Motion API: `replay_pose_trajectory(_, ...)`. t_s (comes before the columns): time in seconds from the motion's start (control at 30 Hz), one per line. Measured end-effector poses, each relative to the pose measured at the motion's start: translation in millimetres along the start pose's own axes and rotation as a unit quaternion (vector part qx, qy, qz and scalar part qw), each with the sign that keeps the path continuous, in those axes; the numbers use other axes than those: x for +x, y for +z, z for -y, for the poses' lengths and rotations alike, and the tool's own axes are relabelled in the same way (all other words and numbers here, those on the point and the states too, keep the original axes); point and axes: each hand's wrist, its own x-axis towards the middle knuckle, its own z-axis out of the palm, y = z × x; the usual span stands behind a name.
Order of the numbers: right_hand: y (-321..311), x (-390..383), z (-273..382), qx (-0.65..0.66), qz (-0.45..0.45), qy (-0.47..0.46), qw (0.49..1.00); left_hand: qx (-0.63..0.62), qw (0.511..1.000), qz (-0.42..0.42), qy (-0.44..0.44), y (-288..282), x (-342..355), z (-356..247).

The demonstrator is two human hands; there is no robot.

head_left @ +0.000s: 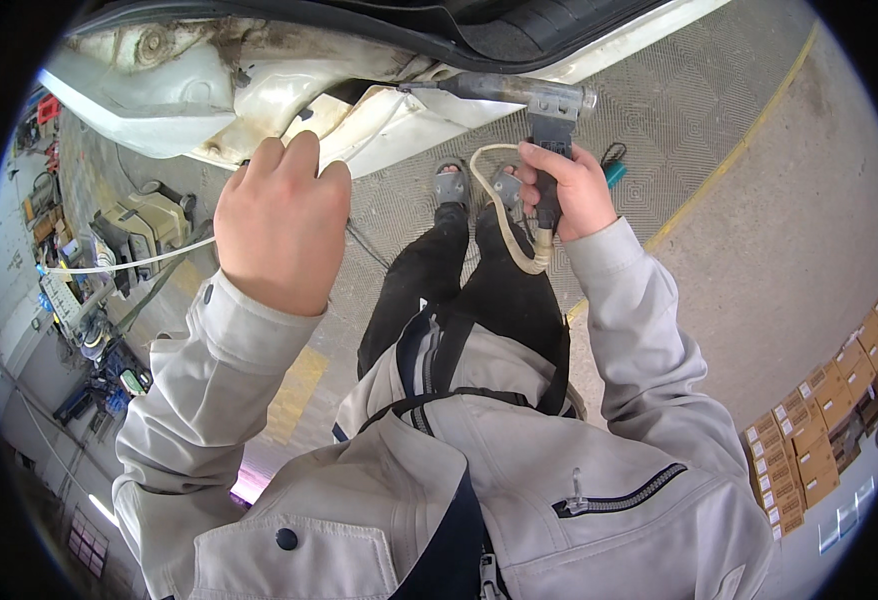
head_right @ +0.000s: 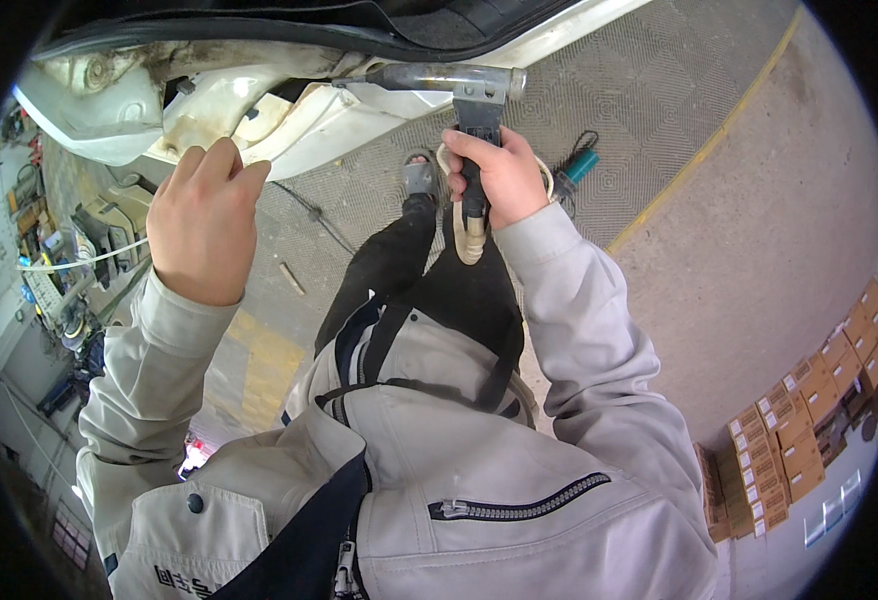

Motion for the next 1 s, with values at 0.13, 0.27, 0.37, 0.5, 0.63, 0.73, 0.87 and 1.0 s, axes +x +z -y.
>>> replay_pose_trajectory(0.13,3.8,3.9,2.3,-0.007,0.003,-0.010,1.000,0.001,1.000,0.009,0.000,1.2,-2.0,-0.9)
replay_pose_trajectory(0.27,3.5,11.4,1.7,-0.002,0.003,-0.007,1.000,-0.019,1.000,-0.023,-0.002,4.8,-3.3,-2.2)
replay_pose_trajectory(0.37,1.8,12.3,-0.1,-0.002,0.007,-0.007,1.000,-0.017,1.000,-0.014,-0.003,5.4,-5.8,-0.7)
replay_pose_trajectory(0.5,-0.1,10.8,0.4,0.012,0.020,0.011,1.000,0.002,1.000,0.014,-0.006,2.3,-11.1,1.8)
replay_pose_trajectory(0.63,0.7,12.3,1.7,-0.012,0.009,0.006,1.000,-0.024,0.999,-0.023,-0.007,2.4,-13.8,0.5)
replay_pose_trajectory(0.73,-0.7,12.3,4.2,0.011,-0.011,0.017,1.000,-0.037,0.999,-0.036,-0.008,-0.9,-20.1,3.6)
replay_pose_trajectory(0.87,-4.5,10.8,6.7,0.005,0.014,0.018,1.000,-0.074,0.996,-0.027,-0.037,-13.1,-37.9,8.1)
replay_pose_trajectory(1.0,-4.3,16.1,4.2,-0.013,0.019,0.029,0.999,-0.111,0.991,-0.003,-0.081,-26.5,-66.5,10.1)
